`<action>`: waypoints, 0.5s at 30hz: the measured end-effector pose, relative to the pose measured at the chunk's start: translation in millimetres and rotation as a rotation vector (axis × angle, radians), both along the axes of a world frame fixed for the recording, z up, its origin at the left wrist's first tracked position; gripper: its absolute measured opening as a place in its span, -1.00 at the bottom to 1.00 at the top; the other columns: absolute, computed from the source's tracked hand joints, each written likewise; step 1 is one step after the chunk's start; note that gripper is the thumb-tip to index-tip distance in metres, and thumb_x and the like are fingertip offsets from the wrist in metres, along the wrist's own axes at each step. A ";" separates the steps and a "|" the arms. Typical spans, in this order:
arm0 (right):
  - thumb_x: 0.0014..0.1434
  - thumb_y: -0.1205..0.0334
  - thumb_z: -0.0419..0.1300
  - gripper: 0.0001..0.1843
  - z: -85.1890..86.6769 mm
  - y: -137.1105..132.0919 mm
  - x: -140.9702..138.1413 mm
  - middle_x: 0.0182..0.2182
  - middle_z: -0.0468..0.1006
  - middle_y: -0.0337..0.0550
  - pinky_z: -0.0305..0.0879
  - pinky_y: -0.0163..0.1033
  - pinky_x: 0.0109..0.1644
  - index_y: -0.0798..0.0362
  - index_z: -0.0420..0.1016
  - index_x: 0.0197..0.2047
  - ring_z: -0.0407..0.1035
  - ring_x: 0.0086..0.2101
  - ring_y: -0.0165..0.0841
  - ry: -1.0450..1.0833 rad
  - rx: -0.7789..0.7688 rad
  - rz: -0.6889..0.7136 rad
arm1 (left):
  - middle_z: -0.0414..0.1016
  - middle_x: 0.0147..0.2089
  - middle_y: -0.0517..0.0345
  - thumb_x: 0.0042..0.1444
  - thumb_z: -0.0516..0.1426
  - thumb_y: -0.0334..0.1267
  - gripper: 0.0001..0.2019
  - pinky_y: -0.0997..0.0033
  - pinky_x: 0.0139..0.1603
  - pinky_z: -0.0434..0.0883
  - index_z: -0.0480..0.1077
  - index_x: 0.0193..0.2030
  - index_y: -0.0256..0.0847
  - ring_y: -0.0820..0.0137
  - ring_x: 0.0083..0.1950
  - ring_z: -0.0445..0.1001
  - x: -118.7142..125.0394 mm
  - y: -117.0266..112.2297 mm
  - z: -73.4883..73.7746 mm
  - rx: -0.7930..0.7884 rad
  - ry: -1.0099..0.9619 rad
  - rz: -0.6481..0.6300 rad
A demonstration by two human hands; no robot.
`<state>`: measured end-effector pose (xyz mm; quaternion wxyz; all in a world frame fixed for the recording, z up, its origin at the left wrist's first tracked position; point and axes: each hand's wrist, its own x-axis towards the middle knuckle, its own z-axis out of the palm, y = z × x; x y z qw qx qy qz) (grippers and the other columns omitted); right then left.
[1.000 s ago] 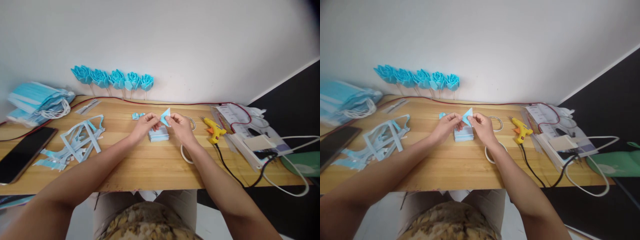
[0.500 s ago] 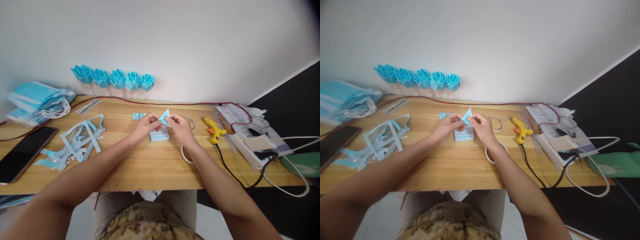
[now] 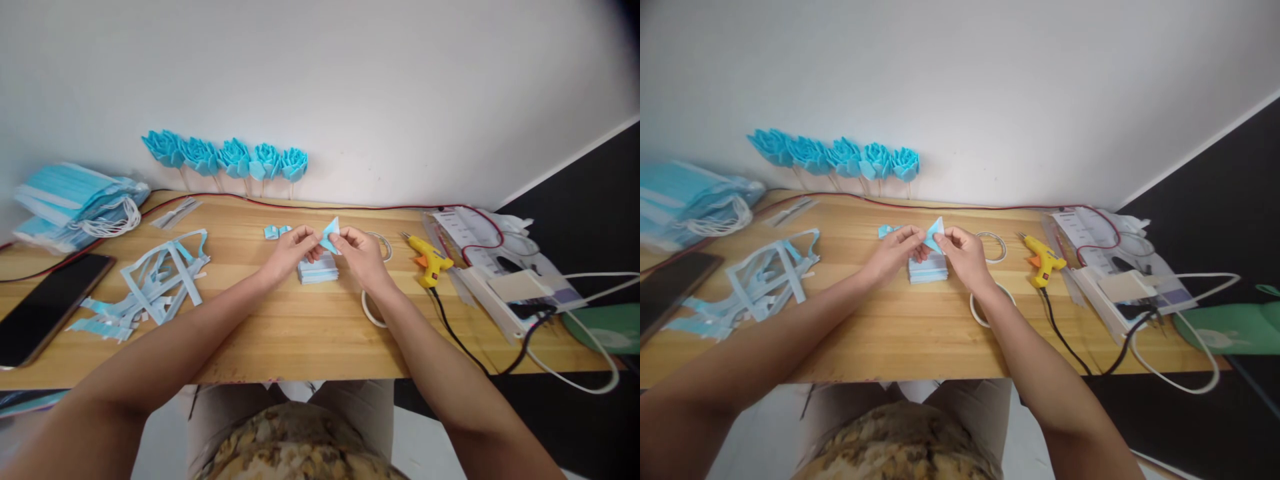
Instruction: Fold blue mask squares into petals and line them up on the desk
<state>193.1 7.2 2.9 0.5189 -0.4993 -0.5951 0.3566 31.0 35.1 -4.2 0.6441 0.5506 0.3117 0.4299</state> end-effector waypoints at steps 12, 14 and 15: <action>0.17 0.01 0.16 -0.73 -0.2 -0.2 -0.5 -0.48 0.43 -0.27 0.24 -0.32 -0.32 0.04 0.46 -0.38 0.29 -0.43 -0.43 0.004 -0.001 0.024 | 0.40 -0.54 0.21 0.06 0.23 -0.03 -0.69 0.52 -0.47 0.29 0.35 -0.43 -0.26 0.54 -0.53 0.33 -0.1 -0.9 2.0 0.072 0.060 0.002; 0.19 0.03 0.14 -0.76 0.2 2.1 3.0 -0.41 0.48 -0.24 0.30 -0.28 -0.21 0.02 0.48 -0.26 0.35 -0.36 -0.40 0.032 0.026 -0.004 | 0.41 -0.53 0.21 0.07 0.22 -0.04 -0.69 0.52 -0.46 0.29 0.35 -0.43 -0.27 0.54 -0.53 0.33 -0.8 -0.5 2.3 0.055 0.022 0.003; 0.19 0.06 0.15 -0.77 0.2 3.4 4.7 -0.36 0.50 -0.23 0.32 -0.26 -0.15 0.01 0.47 -0.18 0.38 -0.31 -0.38 0.043 0.041 -0.018 | 0.41 -0.53 0.20 0.07 0.22 -0.03 -0.69 0.52 -0.46 0.29 0.35 -0.43 -0.27 0.54 -0.52 0.34 -1.2 -0.2 2.1 0.046 -0.001 0.003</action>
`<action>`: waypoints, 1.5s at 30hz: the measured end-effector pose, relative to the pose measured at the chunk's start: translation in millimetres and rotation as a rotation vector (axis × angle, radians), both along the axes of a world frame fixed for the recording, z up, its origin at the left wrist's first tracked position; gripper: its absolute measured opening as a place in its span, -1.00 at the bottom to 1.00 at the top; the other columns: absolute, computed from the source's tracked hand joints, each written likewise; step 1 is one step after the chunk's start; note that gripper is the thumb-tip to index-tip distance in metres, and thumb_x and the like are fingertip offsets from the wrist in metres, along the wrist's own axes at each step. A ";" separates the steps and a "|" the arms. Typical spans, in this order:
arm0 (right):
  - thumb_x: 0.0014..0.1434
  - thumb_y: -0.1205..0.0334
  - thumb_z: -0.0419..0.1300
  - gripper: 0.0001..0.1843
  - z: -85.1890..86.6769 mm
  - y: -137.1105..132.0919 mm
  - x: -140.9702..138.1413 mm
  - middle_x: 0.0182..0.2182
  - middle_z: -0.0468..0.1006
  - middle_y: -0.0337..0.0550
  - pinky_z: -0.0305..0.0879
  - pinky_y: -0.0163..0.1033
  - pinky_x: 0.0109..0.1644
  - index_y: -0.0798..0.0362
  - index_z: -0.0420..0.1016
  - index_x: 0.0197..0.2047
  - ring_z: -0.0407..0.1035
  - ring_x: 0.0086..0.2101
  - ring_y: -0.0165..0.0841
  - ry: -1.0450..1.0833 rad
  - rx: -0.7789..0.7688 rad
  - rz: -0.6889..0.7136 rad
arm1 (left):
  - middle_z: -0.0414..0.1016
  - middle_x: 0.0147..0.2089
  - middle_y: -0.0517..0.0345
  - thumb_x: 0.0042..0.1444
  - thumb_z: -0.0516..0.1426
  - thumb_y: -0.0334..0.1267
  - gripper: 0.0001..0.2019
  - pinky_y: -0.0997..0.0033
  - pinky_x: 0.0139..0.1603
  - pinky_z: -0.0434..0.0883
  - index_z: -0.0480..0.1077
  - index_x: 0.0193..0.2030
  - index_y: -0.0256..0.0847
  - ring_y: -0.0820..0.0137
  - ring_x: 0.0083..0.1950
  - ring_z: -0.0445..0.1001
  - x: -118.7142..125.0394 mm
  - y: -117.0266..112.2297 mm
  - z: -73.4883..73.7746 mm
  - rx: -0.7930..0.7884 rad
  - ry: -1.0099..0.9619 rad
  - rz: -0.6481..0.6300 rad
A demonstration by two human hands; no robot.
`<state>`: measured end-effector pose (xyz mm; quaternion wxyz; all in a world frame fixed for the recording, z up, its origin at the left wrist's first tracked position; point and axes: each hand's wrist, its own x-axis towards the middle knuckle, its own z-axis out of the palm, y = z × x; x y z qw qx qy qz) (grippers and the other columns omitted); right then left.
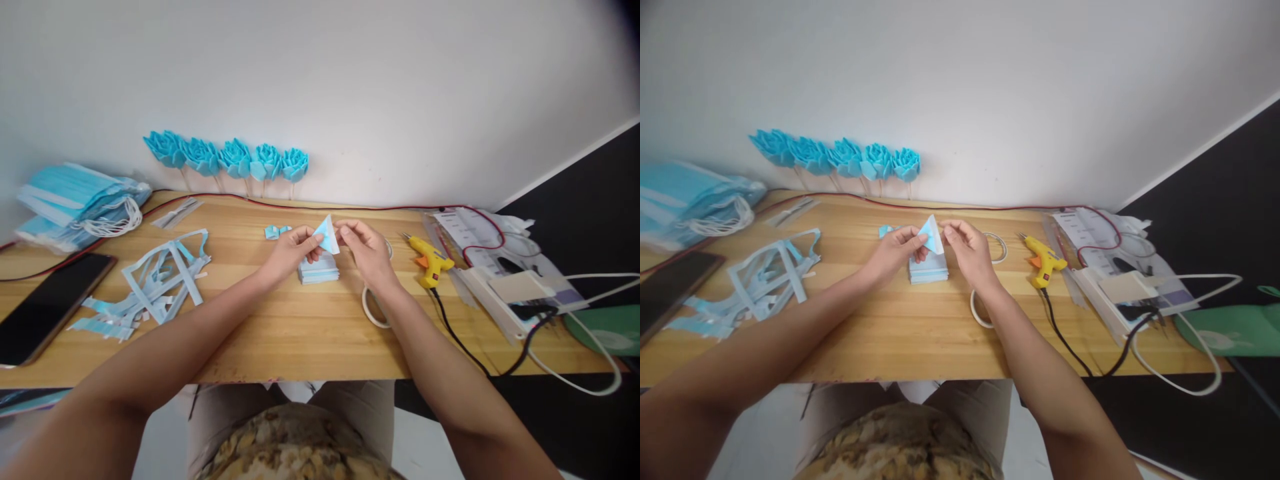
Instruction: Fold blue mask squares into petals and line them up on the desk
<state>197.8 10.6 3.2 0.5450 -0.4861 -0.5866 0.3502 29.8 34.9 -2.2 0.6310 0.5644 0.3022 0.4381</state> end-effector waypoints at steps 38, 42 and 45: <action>0.09 0.20 0.29 -0.93 5.2 -1.1 3.3 0.11 0.41 -0.14 0.13 -0.03 0.23 -0.08 0.59 -0.30 0.27 0.14 -0.20 -0.289 0.181 0.143 | 0.39 -0.54 0.22 0.05 0.23 -0.04 -0.68 0.52 -0.48 0.24 0.32 -0.44 -0.27 0.55 -0.54 0.33 -0.8 0.8 -2.4 -0.113 -0.099 -0.054; 0.11 0.10 0.27 -0.86 0.9 0.6 2.6 0.04 0.45 -0.11 0.21 -0.09 0.15 -0.02 0.58 -0.34 0.32 0.08 -0.21 -0.194 0.116 0.138 | 0.37 -0.55 0.23 0.07 0.22 -0.03 -0.68 0.52 -0.47 0.26 0.34 -0.41 -0.28 0.55 -0.53 0.30 -0.8 0.1 -0.1 -0.024 -0.020 0.001; 0.12 0.08 0.26 -0.82 -2.4 1.4 1.7 -0.09 0.51 -0.14 0.29 -0.19 0.01 0.01 0.54 -0.35 0.40 -0.07 -0.28 -0.104 0.058 0.135 | 0.37 -0.56 0.23 0.07 0.21 -0.03 -0.68 0.51 -0.47 0.26 0.34 -0.41 -0.28 0.55 -0.54 0.29 -0.9 -0.9 1.9 0.012 0.012 0.018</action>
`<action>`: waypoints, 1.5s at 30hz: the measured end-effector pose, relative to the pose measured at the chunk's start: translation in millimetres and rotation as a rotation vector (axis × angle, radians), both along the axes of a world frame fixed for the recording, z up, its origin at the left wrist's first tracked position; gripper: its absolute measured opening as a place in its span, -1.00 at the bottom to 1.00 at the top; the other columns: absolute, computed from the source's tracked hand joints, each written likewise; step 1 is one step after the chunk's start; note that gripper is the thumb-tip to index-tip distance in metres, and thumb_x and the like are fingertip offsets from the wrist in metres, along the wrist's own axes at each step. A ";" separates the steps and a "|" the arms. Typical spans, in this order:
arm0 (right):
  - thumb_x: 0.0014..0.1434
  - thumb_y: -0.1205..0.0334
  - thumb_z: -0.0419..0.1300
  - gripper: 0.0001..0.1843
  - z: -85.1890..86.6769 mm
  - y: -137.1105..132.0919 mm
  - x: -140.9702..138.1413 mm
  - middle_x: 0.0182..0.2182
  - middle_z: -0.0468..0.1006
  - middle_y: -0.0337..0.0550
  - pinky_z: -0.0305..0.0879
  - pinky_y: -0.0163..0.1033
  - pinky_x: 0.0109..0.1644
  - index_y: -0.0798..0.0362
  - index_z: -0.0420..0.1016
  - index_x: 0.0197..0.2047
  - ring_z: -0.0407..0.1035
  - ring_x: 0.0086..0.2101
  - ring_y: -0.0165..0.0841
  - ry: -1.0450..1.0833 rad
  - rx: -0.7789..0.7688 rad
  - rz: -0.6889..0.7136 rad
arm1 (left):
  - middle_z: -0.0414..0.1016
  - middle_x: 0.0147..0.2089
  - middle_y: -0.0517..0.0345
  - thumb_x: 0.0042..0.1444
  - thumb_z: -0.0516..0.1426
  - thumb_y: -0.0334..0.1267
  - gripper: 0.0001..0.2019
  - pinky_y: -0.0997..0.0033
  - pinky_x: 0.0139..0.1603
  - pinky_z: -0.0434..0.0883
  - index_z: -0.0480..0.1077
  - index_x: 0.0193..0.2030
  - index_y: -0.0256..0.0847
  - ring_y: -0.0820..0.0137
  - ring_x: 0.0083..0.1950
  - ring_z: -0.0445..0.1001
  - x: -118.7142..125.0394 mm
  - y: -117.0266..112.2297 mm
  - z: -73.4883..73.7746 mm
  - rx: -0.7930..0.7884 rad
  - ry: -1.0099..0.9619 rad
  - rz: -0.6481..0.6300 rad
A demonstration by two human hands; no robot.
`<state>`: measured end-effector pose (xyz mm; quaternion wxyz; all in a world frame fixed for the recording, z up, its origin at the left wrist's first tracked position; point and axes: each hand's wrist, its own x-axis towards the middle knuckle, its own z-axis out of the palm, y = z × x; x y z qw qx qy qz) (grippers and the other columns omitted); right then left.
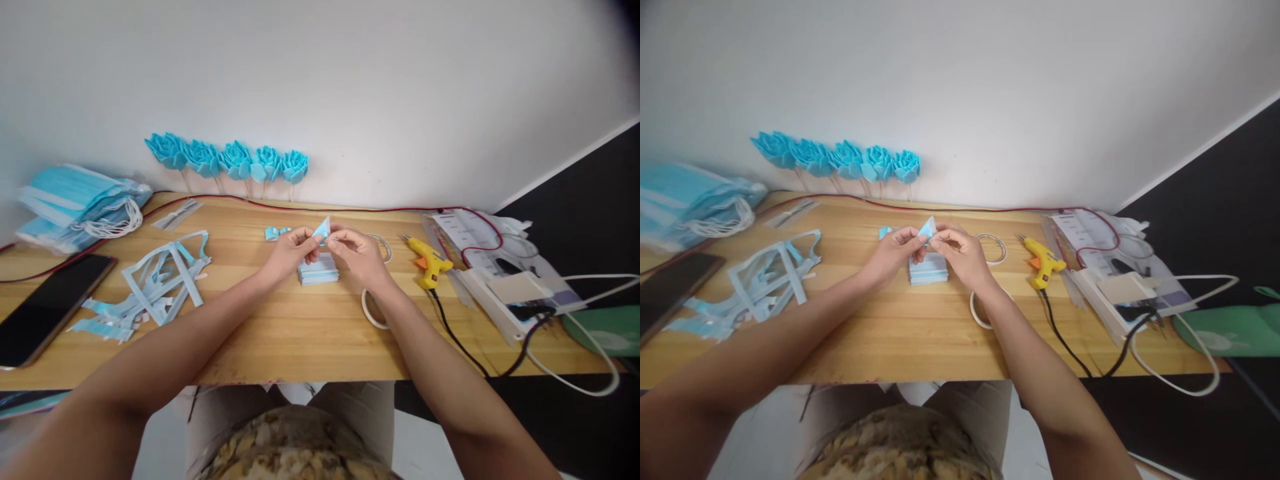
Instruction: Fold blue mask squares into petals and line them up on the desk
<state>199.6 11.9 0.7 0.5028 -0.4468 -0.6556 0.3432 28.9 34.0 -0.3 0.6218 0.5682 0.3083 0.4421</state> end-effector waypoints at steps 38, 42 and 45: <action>0.05 0.08 0.28 -0.80 4.0 -2.1 -2.4 -0.47 0.46 -0.30 0.20 -0.32 -0.29 0.04 0.49 -0.39 0.29 -0.43 -0.45 0.122 -0.151 -0.014 | 0.40 -0.52 0.21 0.04 0.22 0.01 -0.66 0.52 -0.47 0.29 0.36 -0.42 -0.27 0.54 -0.51 0.32 0.4 -0.9 0.5 0.055 0.118 0.002; 0.06 0.05 0.28 -0.77 4.1 -2.5 -3.5 -0.48 0.48 -0.29 0.26 -0.29 -0.25 0.03 0.49 -0.42 0.33 -0.41 -0.41 0.141 -0.167 -0.018 | 0.42 -0.50 0.20 0.03 0.23 -0.01 -0.67 0.51 -0.46 0.30 0.36 -0.41 -0.27 0.53 -0.51 0.33 0.4 0.1 -1.2 0.069 0.120 -0.030; 0.08 0.00 0.27 -0.74 4.8 -3.2 -3.7 -0.46 0.48 -0.28 0.30 -0.27 -0.19 0.03 0.50 -0.42 0.34 -0.38 -0.38 0.135 -0.184 -0.036 | 0.40 -0.53 0.21 0.05 0.21 -0.03 -0.69 0.51 -0.47 0.29 0.34 -0.44 -0.27 0.54 -0.53 0.31 0.0 0.3 -0.7 0.071 0.110 -0.039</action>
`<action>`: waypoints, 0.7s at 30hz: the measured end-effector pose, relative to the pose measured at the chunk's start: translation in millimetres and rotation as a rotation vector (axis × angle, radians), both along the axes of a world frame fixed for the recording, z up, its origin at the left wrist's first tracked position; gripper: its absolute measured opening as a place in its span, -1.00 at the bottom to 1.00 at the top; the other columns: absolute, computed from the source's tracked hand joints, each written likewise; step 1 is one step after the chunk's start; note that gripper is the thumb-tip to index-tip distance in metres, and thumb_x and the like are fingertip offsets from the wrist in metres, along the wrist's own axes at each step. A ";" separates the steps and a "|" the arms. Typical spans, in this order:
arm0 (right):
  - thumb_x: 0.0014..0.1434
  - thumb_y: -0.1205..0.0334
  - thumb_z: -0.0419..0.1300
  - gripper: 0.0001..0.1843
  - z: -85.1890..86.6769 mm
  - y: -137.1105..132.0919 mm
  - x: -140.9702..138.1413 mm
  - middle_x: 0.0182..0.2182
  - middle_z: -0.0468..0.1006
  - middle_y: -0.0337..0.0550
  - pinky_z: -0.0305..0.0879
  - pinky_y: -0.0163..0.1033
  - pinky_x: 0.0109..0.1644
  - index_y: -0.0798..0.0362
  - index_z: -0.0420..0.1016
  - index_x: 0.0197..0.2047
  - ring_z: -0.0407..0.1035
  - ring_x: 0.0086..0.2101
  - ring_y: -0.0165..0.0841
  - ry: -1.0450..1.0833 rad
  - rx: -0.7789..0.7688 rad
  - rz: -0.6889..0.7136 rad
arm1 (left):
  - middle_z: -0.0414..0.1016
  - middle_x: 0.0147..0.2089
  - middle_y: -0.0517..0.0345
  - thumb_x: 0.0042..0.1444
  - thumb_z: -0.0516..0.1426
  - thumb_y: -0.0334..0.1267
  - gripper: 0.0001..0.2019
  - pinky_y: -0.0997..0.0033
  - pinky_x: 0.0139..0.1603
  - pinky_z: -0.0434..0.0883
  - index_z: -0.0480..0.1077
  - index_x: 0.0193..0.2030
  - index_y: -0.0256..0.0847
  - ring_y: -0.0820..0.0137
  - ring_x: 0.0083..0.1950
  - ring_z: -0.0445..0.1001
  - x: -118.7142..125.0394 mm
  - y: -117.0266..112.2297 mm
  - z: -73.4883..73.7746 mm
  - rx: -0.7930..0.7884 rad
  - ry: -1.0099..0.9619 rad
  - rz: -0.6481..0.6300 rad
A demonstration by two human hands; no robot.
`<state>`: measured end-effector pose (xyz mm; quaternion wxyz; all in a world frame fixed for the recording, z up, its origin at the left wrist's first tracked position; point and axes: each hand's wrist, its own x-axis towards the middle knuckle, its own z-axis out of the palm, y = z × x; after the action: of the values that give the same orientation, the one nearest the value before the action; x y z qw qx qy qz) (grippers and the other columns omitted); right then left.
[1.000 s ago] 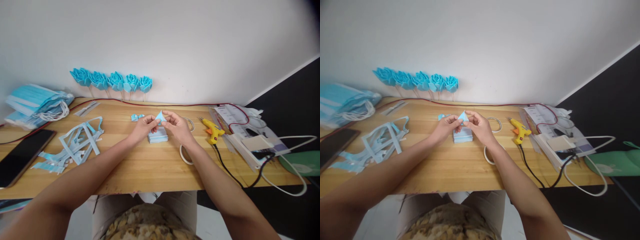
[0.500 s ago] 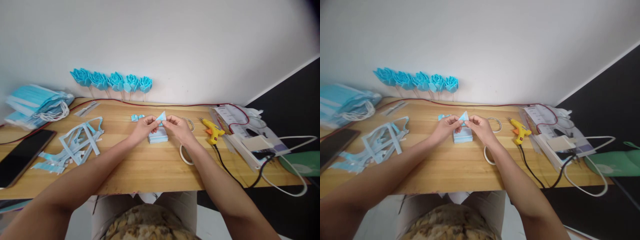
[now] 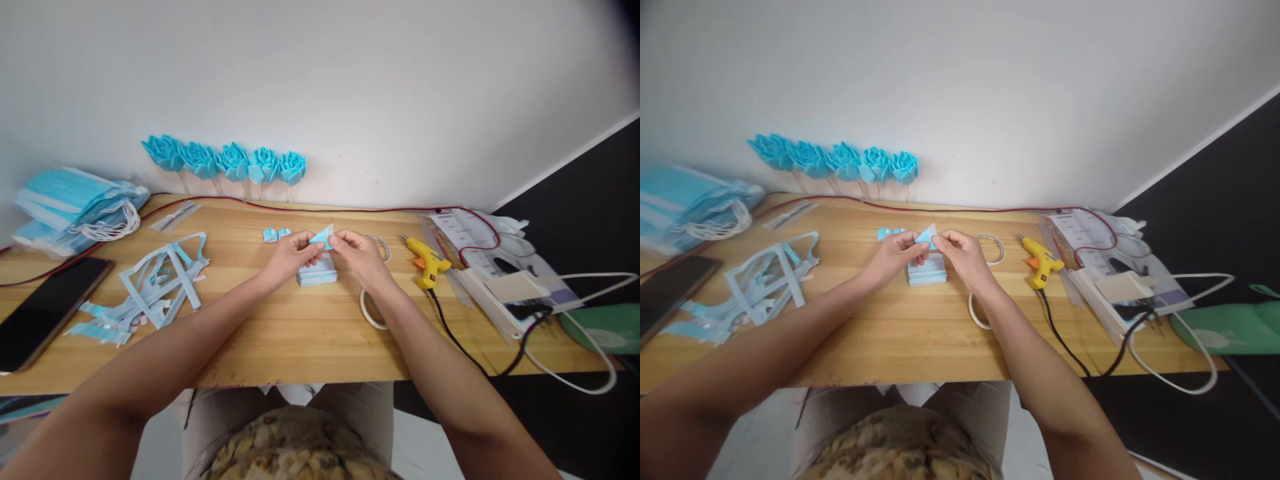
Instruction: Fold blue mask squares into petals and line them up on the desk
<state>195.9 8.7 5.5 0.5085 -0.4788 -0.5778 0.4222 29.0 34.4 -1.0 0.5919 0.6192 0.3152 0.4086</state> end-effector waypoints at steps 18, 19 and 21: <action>0.09 0.05 0.25 -0.77 -0.8 0.5 -0.1 -0.48 0.45 -0.27 0.23 -0.29 -0.30 0.05 0.46 -0.41 0.28 -0.42 -0.41 -0.071 0.058 -0.001 | 0.40 -0.53 0.21 0.05 0.19 -0.05 -0.70 0.53 -0.49 0.28 0.32 -0.46 -0.27 0.55 -0.54 0.31 0.3 -0.3 0.9 -0.021 0.031 -0.034; 0.09 0.04 0.25 -0.76 -0.7 0.3 -0.4 -0.48 0.44 -0.27 0.23 -0.29 -0.29 0.04 0.46 -0.42 0.28 -0.42 -0.41 -0.075 0.060 -0.008 | 0.40 -0.53 0.20 0.04 0.20 -0.04 -0.69 0.53 -0.49 0.28 0.33 -0.46 -0.27 0.55 -0.54 0.31 0.2 -0.3 1.0 -0.020 0.025 -0.029; 0.10 0.02 0.24 -0.75 -0.8 0.2 -0.6 -0.49 0.43 -0.27 0.23 -0.29 -0.30 0.03 0.45 -0.43 0.27 -0.42 -0.41 -0.085 0.069 -0.018 | 0.40 -0.53 0.20 0.03 0.20 -0.04 -0.69 0.52 -0.48 0.28 0.33 -0.46 -0.27 0.55 -0.54 0.31 0.1 -0.6 1.4 -0.026 0.013 -0.022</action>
<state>195.3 8.9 4.8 0.5035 -0.4838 -0.6088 0.3766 29.0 33.8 0.3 0.6024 0.6174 0.3175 0.3939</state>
